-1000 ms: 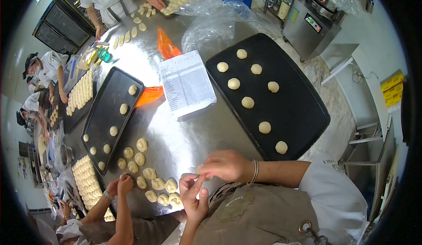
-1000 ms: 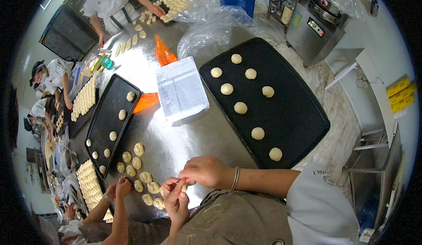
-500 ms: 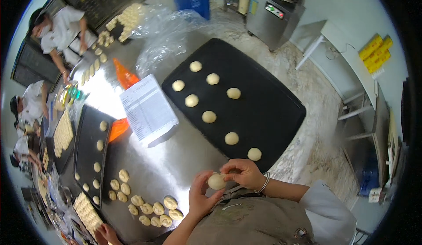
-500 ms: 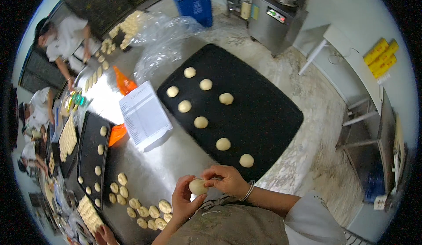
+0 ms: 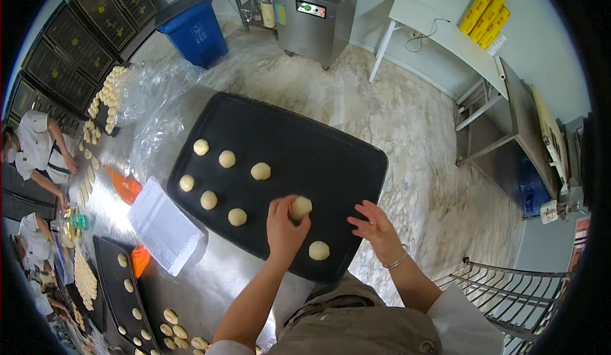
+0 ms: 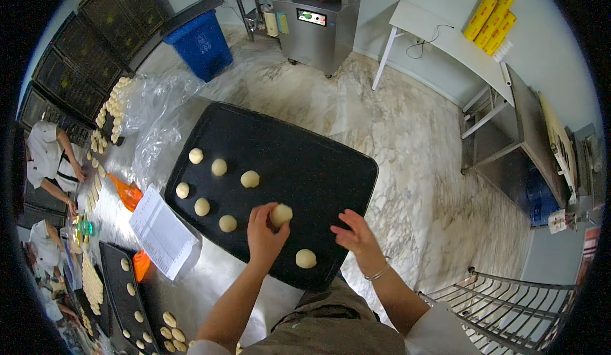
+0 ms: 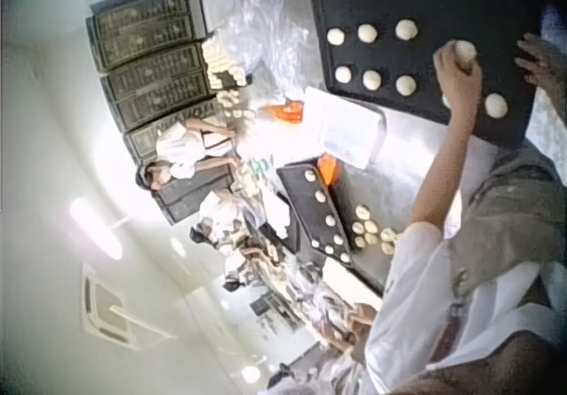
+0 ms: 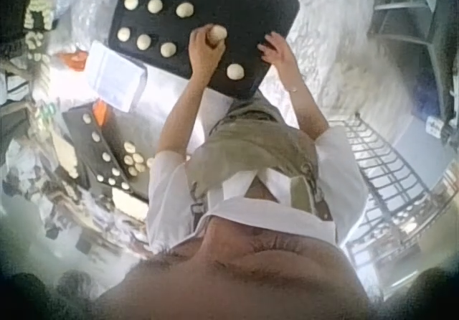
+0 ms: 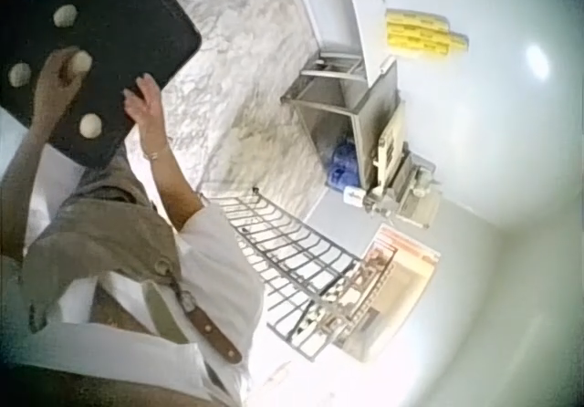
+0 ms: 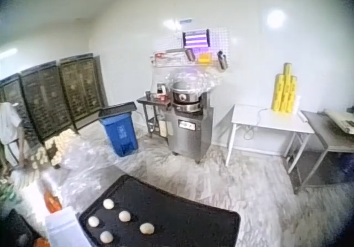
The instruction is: Shape pieces of dough into rounds and arrange them onto a baking tray.
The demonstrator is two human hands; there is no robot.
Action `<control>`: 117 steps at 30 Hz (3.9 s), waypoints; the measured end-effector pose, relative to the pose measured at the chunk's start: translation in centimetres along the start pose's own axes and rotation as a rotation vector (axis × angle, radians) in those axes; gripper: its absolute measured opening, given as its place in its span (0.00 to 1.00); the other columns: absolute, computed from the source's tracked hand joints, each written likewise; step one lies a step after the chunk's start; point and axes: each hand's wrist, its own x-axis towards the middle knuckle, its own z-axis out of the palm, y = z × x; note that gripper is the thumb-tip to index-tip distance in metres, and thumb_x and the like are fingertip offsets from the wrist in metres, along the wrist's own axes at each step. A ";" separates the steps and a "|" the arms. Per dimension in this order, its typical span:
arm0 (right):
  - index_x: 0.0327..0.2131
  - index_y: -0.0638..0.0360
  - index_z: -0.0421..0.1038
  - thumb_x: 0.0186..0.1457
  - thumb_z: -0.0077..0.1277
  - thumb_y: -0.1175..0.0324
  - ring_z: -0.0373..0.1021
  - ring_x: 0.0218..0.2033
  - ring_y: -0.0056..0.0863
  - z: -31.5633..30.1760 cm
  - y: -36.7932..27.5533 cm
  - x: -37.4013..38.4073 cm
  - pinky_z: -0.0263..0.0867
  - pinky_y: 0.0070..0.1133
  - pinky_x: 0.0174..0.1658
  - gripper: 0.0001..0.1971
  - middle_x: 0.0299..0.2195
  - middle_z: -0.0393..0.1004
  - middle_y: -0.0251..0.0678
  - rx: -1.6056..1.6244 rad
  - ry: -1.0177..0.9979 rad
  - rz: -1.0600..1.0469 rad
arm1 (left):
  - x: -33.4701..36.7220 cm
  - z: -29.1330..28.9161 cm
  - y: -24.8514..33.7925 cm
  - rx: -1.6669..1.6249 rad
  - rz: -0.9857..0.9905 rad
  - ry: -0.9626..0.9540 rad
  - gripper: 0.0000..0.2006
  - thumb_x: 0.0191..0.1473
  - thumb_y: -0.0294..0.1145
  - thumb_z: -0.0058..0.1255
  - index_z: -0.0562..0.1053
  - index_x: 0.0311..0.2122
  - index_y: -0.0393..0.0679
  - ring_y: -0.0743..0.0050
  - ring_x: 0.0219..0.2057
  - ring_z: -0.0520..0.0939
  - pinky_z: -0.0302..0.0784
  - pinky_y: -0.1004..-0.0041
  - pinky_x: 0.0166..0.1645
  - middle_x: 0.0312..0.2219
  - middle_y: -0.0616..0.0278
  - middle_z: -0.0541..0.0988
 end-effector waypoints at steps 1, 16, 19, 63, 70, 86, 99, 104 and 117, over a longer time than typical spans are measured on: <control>0.49 0.64 0.59 0.49 0.47 0.77 0.65 0.45 0.29 -0.8 -0.8 -0.1 0.64 0.24 0.45 0.21 0.45 0.65 0.40 -0.041 0.030 0.017 | 1.3 1.3 -0.7 0.089 0.009 0.003 0.19 0.36 0.25 0.55 0.69 0.39 0.41 0.60 0.34 0.74 0.72 0.70 0.38 0.35 0.57 0.70; 0.40 0.62 0.66 0.51 0.47 0.72 0.68 0.37 0.22 5.5 5.8 -0.2 0.64 0.19 0.43 0.11 0.35 0.71 0.35 -0.693 -0.631 0.159 | -12.8 -7.3 -5.9 0.097 -0.373 0.194 0.27 0.40 0.24 0.50 0.62 0.51 0.43 0.62 0.39 0.73 0.69 0.69 0.44 0.45 0.52 0.67; 0.40 0.63 0.66 0.50 0.48 0.70 0.69 0.36 0.27 10.2 10.6 -0.7 0.65 0.21 0.42 0.13 0.34 0.72 0.38 -0.934 -0.975 0.082 | -23.2 -8.7 -6.7 -0.104 -0.607 0.376 0.23 0.44 0.24 0.48 0.64 0.49 0.42 0.68 0.36 0.76 0.72 0.72 0.39 0.39 0.55 0.72; 0.28 0.59 0.70 0.41 0.57 0.67 0.66 0.23 0.34 26.7 10.0 -9.0 0.63 0.23 0.29 0.10 0.30 0.66 0.35 -0.902 -1.586 0.166 | -32.3 -16.4 -1.8 -1.118 -0.618 0.821 0.18 0.42 0.14 0.39 0.69 0.41 0.38 0.58 0.30 0.79 0.78 0.66 0.32 0.34 0.51 0.75; 0.35 0.64 0.67 0.51 0.42 0.69 0.67 0.31 0.35 26.3 11.9 -9.8 0.64 0.26 0.34 0.10 0.32 0.67 0.39 -1.018 -1.544 -0.836 | -29.1 -17.8 0.8 -1.266 -0.515 0.883 0.21 0.50 0.29 0.43 0.61 0.51 0.36 0.62 0.51 0.66 0.62 0.65 0.55 0.48 0.53 0.66; 0.31 0.59 0.70 0.43 0.54 0.74 0.68 0.27 0.34 26.7 10.1 -10.6 0.64 0.22 0.30 0.09 0.25 0.69 0.36 -0.741 -1.423 -0.191 | -30.3 -16.5 -0.1 0.086 -0.300 0.843 0.15 0.47 0.18 0.49 0.72 0.43 0.42 0.67 0.44 0.68 0.64 0.73 0.45 0.45 0.52 0.66; 0.33 0.60 0.70 0.46 0.47 0.74 0.67 0.33 0.34 26.2 10.2 -13.2 0.63 0.25 0.35 0.08 0.32 0.69 0.34 -0.745 -1.493 -0.803 | -29.4 -16.8 -0.1 -0.294 -0.459 1.095 0.11 0.41 0.16 0.55 0.69 0.33 0.37 0.81 0.26 0.72 0.68 0.83 0.33 0.27 0.65 0.72; 0.35 0.58 0.68 0.44 0.49 0.71 0.67 0.31 0.32 26.5 9.6 -11.2 0.63 0.25 0.33 0.11 0.29 0.68 0.34 -0.699 -1.688 -0.866 | -29.7 -17.2 0.4 -0.587 -0.413 0.985 0.11 0.45 0.21 0.54 0.69 0.36 0.35 0.80 0.31 0.73 0.70 0.80 0.36 0.29 0.65 0.72; 0.35 0.58 0.67 0.43 0.49 0.74 0.66 0.31 0.35 25.6 10.0 -11.9 0.63 0.26 0.34 0.12 0.29 0.68 0.34 -0.738 -1.641 -0.745 | -29.9 -18.2 1.8 0.125 -0.401 0.825 0.10 0.40 0.14 0.53 0.74 0.32 0.36 0.76 0.25 0.74 0.70 0.79 0.29 0.25 0.60 0.74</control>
